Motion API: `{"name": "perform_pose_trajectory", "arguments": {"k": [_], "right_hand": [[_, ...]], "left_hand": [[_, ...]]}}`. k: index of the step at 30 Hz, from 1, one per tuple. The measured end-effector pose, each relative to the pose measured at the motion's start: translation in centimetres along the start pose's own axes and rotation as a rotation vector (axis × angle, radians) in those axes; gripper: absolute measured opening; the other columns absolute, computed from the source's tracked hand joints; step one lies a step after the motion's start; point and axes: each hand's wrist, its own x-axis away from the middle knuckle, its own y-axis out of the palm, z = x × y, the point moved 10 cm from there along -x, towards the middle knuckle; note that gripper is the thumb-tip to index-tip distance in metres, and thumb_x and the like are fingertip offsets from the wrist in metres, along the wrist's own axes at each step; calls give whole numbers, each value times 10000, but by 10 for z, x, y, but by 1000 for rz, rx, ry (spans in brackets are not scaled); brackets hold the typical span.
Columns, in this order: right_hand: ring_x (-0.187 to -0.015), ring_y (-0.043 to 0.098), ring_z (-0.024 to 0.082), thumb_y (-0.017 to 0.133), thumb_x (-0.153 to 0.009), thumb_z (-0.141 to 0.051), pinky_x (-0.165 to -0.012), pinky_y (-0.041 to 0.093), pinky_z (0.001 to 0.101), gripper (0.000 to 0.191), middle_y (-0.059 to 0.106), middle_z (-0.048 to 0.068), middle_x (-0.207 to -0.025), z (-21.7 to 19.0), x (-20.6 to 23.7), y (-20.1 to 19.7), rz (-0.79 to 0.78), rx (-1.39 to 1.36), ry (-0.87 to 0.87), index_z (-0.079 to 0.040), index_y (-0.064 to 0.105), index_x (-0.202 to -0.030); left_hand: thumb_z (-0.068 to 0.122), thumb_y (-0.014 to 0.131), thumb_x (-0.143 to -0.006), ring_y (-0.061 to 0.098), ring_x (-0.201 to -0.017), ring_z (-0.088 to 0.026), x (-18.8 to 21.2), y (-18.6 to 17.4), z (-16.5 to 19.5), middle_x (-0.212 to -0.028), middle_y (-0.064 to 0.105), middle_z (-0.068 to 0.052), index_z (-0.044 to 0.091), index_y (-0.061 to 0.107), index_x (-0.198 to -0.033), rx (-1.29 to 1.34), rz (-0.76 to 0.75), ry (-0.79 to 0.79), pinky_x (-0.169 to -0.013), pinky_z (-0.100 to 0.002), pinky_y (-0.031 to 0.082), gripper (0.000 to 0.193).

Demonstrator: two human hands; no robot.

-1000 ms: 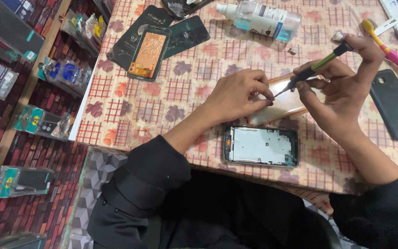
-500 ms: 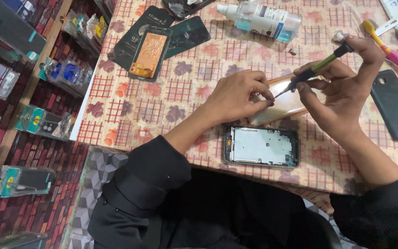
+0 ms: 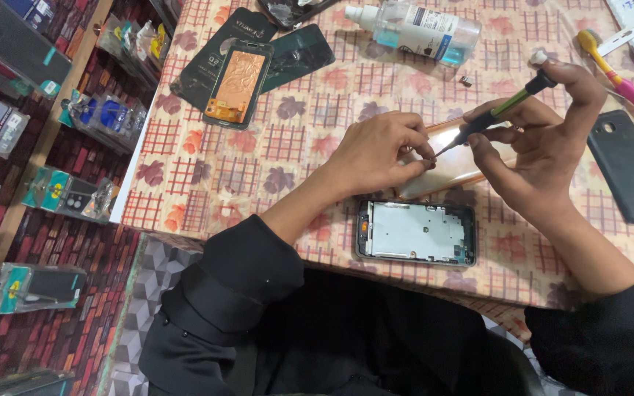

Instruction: The person uses a screwdriver to remove screws from a smartphone's internal metal shield. They lift the shield to expose the motherboard and continue unscrewing components. The back cover and other parts remain on the table.

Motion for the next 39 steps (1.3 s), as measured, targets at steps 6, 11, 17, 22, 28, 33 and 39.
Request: {"name": "perform_pose_trajectory", "arguments": {"k": [6,11,17,22,28,33,39], "right_hand": [[-1101,712,309,633,-978,167,-964,675,387,812,620,220,-1136,0,0,2,0,-19,-13,-166,117,-1508],[-1101,714,310,637,-969,167,-956,675,381,821,623,225,-1156,-1,0,2,-1,3,-16,-168,117,-1509],[-1110,714,305,638,-990,164,-955,675,371,815,628,232,-1148,-5,1,-5,-1,17,17,-180,123,-1520],[-1049,722,298,628,-972,143,-935,671,379,770,650,228,-1124,-6,1,-6,-34,-69,-7,-161,150,-1493],[-967,747,277,659,-896,98,-900,679,389,744,680,210,-1091,5,16,1,-121,-211,36,-138,205,-1436],[-971,759,274,692,-875,94,-905,688,386,756,675,201,-1078,11,28,3,-136,-297,72,-140,233,-1429],[-978,747,268,702,-797,92,-874,690,387,767,671,184,-1082,8,30,10,-149,-364,81,-105,289,-1413]], "left_hand": [[260,725,-760,716,-758,-125,0,0,-1,-927,701,65,221,824,-859,7,-12,-13,-631,-329,559,145],[267,751,-731,714,-782,-142,-1,-1,3,-937,700,61,234,824,-868,-5,-14,13,-653,-325,573,159],[252,787,-729,753,-832,-123,-2,-1,2,-980,695,46,242,791,-996,34,-68,-11,-700,-313,594,267],[238,805,-758,741,-762,-128,1,-6,2,-956,715,26,215,789,-1012,97,-88,-5,-682,-303,588,255],[295,827,-773,711,-687,-136,4,2,13,-788,749,-7,121,790,-816,163,-264,91,-619,-305,551,182],[325,863,-711,687,-628,-157,10,11,23,-685,730,-29,107,792,-779,180,-364,130,-578,-327,520,239],[300,863,-708,689,-618,-157,13,9,26,-681,722,-27,98,780,-799,236,-369,148,-567,-323,522,237]]}}
